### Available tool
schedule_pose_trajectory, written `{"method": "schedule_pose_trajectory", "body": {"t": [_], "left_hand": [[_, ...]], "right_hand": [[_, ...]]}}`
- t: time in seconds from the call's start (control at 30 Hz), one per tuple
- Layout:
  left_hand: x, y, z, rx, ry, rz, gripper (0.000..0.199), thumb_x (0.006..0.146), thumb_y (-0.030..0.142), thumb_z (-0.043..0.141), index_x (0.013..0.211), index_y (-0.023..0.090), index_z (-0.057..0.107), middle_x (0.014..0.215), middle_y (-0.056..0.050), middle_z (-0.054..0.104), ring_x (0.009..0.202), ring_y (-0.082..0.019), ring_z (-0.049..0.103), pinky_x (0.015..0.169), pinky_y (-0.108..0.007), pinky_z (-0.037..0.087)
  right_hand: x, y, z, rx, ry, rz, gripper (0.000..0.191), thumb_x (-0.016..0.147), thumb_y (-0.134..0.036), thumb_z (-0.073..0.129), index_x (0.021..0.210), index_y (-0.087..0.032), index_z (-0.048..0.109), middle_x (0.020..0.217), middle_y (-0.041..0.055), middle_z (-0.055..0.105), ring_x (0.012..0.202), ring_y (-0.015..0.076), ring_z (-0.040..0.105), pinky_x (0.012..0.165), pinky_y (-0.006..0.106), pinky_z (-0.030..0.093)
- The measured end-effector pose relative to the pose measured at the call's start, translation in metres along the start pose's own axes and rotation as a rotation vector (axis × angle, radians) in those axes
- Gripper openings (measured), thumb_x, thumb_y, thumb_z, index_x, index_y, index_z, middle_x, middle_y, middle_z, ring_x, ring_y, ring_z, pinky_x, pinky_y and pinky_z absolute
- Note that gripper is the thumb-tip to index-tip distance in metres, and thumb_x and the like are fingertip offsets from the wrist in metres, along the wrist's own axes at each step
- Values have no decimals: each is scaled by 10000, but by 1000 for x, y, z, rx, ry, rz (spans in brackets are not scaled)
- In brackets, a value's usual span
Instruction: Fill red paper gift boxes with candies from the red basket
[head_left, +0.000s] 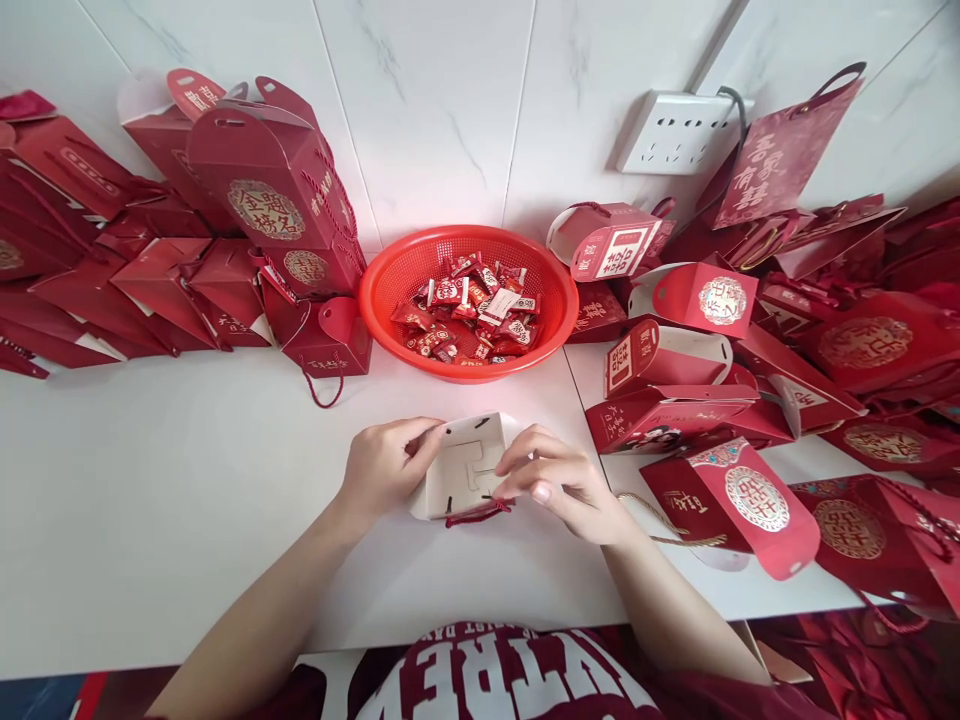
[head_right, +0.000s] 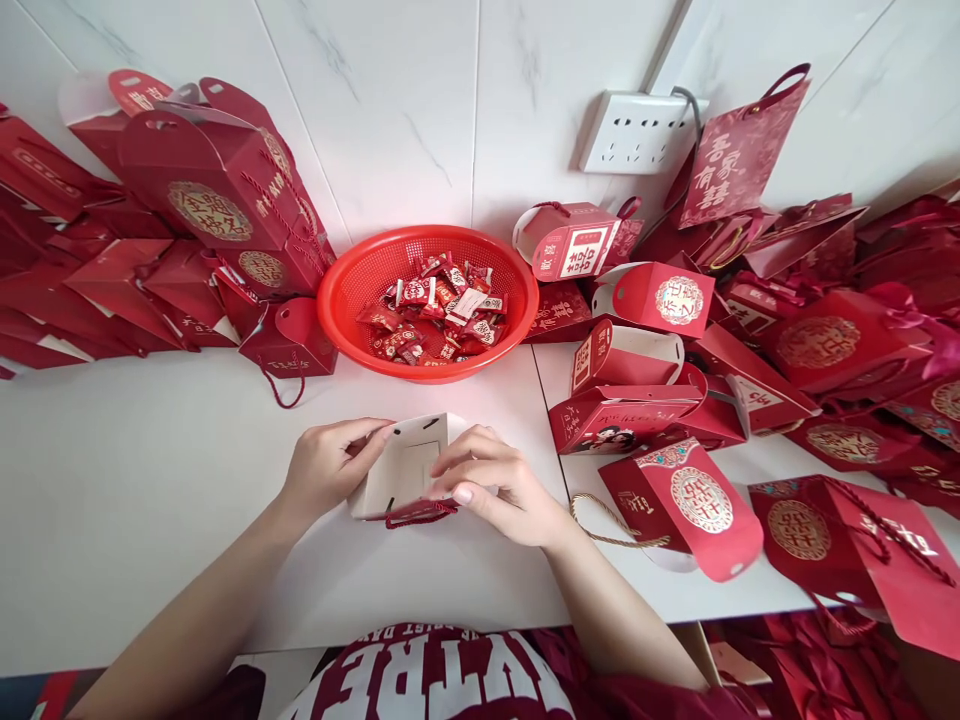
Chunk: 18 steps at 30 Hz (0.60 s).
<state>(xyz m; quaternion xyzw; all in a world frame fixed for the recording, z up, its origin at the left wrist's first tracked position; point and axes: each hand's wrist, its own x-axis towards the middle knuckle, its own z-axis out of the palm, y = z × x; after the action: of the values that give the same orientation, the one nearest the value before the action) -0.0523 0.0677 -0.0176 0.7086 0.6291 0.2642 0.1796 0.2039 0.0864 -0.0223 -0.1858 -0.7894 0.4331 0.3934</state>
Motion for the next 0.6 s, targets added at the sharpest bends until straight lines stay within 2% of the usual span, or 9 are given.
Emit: {"method": "schedule_pose_trajectory", "body": {"t": [0.1, 0.17, 0.27, 0.33, 0.43, 0.5, 0.6], "left_hand": [[0, -3, 0, 41, 77, 4, 272, 965, 371, 545, 930, 234, 778, 683, 23, 704, 554, -105, 532, 589, -231, 368], [1, -4, 0, 63, 143, 13, 255, 958, 355, 560, 939, 228, 780, 639, 26, 669, 540, -102, 505, 576, -234, 354], [2, -6, 4, 53, 204, 26, 241, 955, 332, 570, 915, 215, 778, 598, 30, 609, 537, -101, 476, 571, -240, 350], [5, -8, 7, 29, 250, 41, 231, 951, 325, 582, 894, 214, 776, 629, 19, 590, 581, -114, 494, 596, -246, 374], [11, -13, 10, -47, 338, 111, 195, 935, 309, 607, 907, 216, 776, 843, -33, 627, 817, -167, 591, 773, -277, 462], [14, -18, 13, -161, 302, 167, 179, 943, 297, 596, 953, 216, 756, 997, -56, 650, 1005, -205, 611, 937, -326, 467], [16, -26, 21, -440, 112, 193, 224, 965, 326, 571, 1127, 216, 680, 1192, -75, 657, 1201, -247, 584, 1063, -379, 433]], "right_hand": [[2, -3, 3, 33, -54, -15, 444, 1046, -468, 450, 799, -267, 758, 975, 45, 705, 909, 196, 631, 1011, 452, 418], [2, -1, 7, -21, -58, 17, 365, 1004, -444, 562, 732, -245, 702, 919, 31, 705, 871, 187, 636, 1047, 458, 399], [2, 3, 14, -167, -42, 71, 120, 933, -349, 702, 927, -233, 672, 951, 34, 724, 926, 198, 652, 1067, 454, 391], [1, 5, 18, -260, -60, 71, 196, 926, -315, 717, 1092, -237, 648, 1022, 38, 736, 966, 195, 656, 1103, 458, 357], [0, 8, 23, -375, -60, 31, 122, 950, -276, 688, 1064, -246, 656, 955, 5, 739, 907, 167, 654, 1136, 460, 316], [0, 9, 27, -434, -10, -2, 8, 967, -239, 655, 965, -234, 660, 868, -7, 725, 845, 155, 645, 1118, 454, 333], [1, 10, 36, -507, 74, -37, 86, 981, -196, 609, 913, -223, 655, 802, -6, 710, 767, 152, 624, 1061, 443, 378]]}}
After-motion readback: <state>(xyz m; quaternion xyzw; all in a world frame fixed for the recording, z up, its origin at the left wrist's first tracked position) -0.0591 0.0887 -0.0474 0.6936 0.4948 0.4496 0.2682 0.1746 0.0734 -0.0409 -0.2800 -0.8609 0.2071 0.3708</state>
